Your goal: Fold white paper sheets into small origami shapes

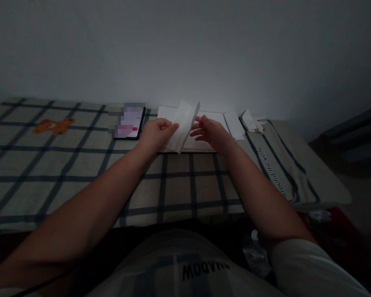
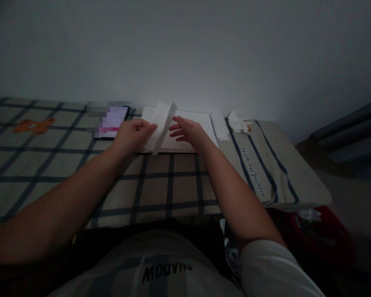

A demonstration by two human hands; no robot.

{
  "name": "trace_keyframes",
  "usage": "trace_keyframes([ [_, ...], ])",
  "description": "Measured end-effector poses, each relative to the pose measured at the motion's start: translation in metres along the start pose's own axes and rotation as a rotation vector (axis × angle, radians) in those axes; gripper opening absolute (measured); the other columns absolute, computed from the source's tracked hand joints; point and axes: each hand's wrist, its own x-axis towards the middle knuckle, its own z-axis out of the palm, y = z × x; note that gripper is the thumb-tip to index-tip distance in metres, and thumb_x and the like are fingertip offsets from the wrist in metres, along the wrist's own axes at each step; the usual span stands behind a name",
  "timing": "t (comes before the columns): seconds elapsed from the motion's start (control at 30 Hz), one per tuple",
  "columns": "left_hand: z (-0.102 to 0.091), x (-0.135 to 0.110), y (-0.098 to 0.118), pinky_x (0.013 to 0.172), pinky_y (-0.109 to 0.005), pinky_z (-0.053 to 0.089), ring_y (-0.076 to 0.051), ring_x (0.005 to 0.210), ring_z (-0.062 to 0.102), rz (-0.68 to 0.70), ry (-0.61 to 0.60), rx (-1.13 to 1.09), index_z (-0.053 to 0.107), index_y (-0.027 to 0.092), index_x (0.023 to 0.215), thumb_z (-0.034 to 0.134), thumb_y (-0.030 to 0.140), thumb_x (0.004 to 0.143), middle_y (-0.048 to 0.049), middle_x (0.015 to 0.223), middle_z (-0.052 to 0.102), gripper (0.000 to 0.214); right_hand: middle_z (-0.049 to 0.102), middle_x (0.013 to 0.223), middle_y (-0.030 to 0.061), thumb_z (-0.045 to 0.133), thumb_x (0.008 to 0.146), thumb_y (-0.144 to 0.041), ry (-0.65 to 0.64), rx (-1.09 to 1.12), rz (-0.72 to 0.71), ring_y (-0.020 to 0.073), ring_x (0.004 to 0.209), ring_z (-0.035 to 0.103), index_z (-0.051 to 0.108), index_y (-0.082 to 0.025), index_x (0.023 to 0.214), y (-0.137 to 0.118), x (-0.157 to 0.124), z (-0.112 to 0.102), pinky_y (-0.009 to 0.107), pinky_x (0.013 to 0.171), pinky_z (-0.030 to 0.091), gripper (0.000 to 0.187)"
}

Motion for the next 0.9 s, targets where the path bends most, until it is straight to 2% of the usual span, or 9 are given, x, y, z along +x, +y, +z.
trace_keyframes([
  [0.13, 0.002, -0.007, 0.009, 0.050, -0.022, 0.032, -0.010, 0.054, 0.045, 0.079, 0.019, 0.082, 0.062, 0.017, 0.067, 0.069, 0.036, 0.077, 0.0031, 0.055, 0.051, 0.023, 0.075, 0.097, 0.0067, 0.071, 0.077, -0.065, -0.023, -0.039, -0.013, 0.0162, 0.083, 0.070, 0.072, -0.020, 0.101, 0.006, -0.001, 0.006, 0.027, 0.068, 0.053, 0.051],
  [0.27, 0.004, -0.009, 0.009, 0.051, -0.024, 0.033, -0.012, 0.057, 0.049, 0.055, -0.040, 0.097, 0.064, 0.017, 0.070, 0.068, 0.040, 0.078, 0.0014, 0.059, 0.056, 0.025, 0.076, 0.089, 0.0047, 0.076, 0.073, -0.059, -0.038, -0.020, -0.030, 0.0158, 0.080, 0.069, 0.073, -0.020, 0.088, 0.009, 0.001, 0.004, 0.028, 0.071, 0.055, 0.042],
  [0.47, 0.005, -0.008, 0.002, 0.056, -0.025, 0.038, -0.014, 0.063, 0.054, 0.056, 0.011, 0.135, 0.065, 0.017, 0.073, 0.066, 0.042, 0.080, -0.0011, 0.067, 0.064, 0.025, 0.074, 0.088, 0.0069, 0.061, 0.075, -0.078, -0.035, 0.005, -0.017, 0.0181, 0.082, 0.070, 0.068, -0.021, 0.090, 0.003, -0.001, 0.008, 0.029, 0.066, 0.055, 0.060],
  [0.63, 0.006, -0.013, 0.006, 0.059, -0.026, 0.039, -0.014, 0.065, 0.055, 0.161, 0.001, 0.237, 0.067, 0.018, 0.075, 0.063, 0.043, 0.084, -0.0019, 0.070, 0.066, 0.027, 0.071, 0.089, 0.0042, 0.073, 0.070, -0.069, -0.052, -0.008, -0.086, 0.0164, 0.082, 0.068, 0.066, -0.021, 0.087, 0.007, -0.002, 0.008, 0.029, 0.071, 0.057, 0.051],
  [0.8, 0.008, -0.013, 0.003, 0.055, -0.025, 0.038, -0.014, 0.062, 0.052, 0.112, -0.049, 0.122, 0.065, 0.018, 0.074, 0.064, 0.046, 0.083, -0.0005, 0.066, 0.061, 0.029, 0.068, 0.078, 0.0027, 0.076, 0.072, -0.060, 0.005, 0.019, -0.108, 0.0143, 0.074, 0.065, 0.061, -0.020, 0.075, 0.009, -0.002, 0.005, 0.029, 0.070, 0.056, 0.042],
  [0.9, 0.009, -0.009, -0.002, 0.050, -0.024, 0.036, -0.012, 0.056, 0.047, 0.008, -0.095, -0.036, 0.063, 0.019, 0.074, 0.066, 0.045, 0.079, 0.0022, 0.062, 0.053, 0.027, 0.065, 0.074, 0.0014, 0.077, 0.072, -0.056, 0.038, 0.036, -0.088, 0.0137, 0.071, 0.063, 0.057, -0.021, 0.070, 0.009, -0.001, 0.005, 0.031, 0.071, 0.056, 0.041],
])
